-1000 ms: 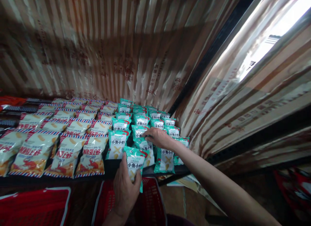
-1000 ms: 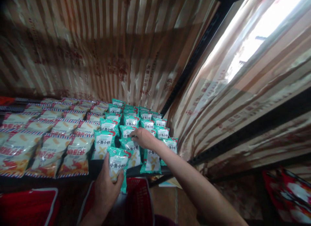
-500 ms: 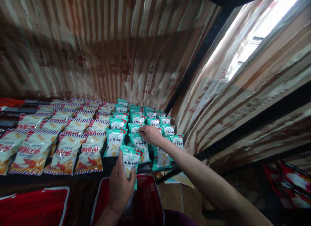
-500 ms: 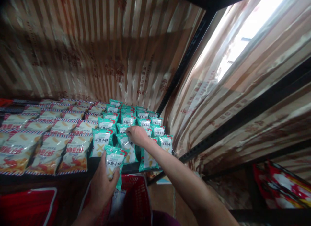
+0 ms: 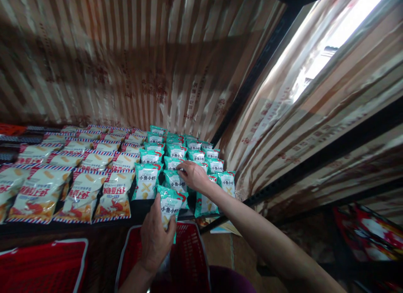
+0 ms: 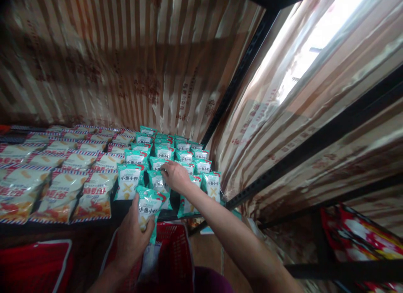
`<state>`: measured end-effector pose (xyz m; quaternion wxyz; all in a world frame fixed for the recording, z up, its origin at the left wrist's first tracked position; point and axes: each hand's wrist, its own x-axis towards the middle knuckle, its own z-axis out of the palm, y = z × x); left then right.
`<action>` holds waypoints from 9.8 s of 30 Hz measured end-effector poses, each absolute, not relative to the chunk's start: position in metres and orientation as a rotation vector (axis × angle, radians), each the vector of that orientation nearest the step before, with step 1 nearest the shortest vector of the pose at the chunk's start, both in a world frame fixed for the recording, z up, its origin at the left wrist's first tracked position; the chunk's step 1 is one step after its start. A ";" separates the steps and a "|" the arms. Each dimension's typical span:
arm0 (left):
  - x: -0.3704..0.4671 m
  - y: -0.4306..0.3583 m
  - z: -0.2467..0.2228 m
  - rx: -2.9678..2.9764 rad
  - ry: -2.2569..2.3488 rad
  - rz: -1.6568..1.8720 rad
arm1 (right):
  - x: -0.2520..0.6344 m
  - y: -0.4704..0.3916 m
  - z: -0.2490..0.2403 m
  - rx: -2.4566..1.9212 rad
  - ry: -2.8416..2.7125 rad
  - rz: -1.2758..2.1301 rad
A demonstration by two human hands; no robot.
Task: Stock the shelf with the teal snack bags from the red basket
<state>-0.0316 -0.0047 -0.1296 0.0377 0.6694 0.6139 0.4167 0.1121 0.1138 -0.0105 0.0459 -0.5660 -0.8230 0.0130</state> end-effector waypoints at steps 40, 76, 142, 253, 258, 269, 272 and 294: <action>-0.073 0.024 -0.137 2.082 1.959 1.600 | 0.074 -0.047 -0.168 -0.932 -1.903 0.435; -0.066 0.019 -0.133 1.892 1.974 1.548 | 0.164 -0.004 -0.146 -1.581 -1.428 -0.252; -0.068 0.020 -0.136 2.033 1.960 1.602 | 0.166 0.009 -0.164 -1.496 -1.594 -0.348; -0.098 -0.020 -0.137 2.009 1.790 1.466 | 0.026 -0.013 -0.147 -1.127 -2.031 -0.067; -0.098 -0.019 -0.140 2.050 1.857 1.420 | 0.023 -0.014 -0.151 -1.117 -2.030 -0.050; -0.100 -0.019 -0.145 2.086 1.865 1.401 | 0.019 -0.004 -0.122 -1.093 -2.042 -0.143; -0.099 -0.019 -0.148 2.105 1.852 1.419 | 0.018 0.011 -0.105 -1.055 -2.107 -0.194; -0.102 -0.026 -0.146 2.065 1.935 1.254 | 0.019 0.013 -0.112 -1.042 -2.198 -0.323</action>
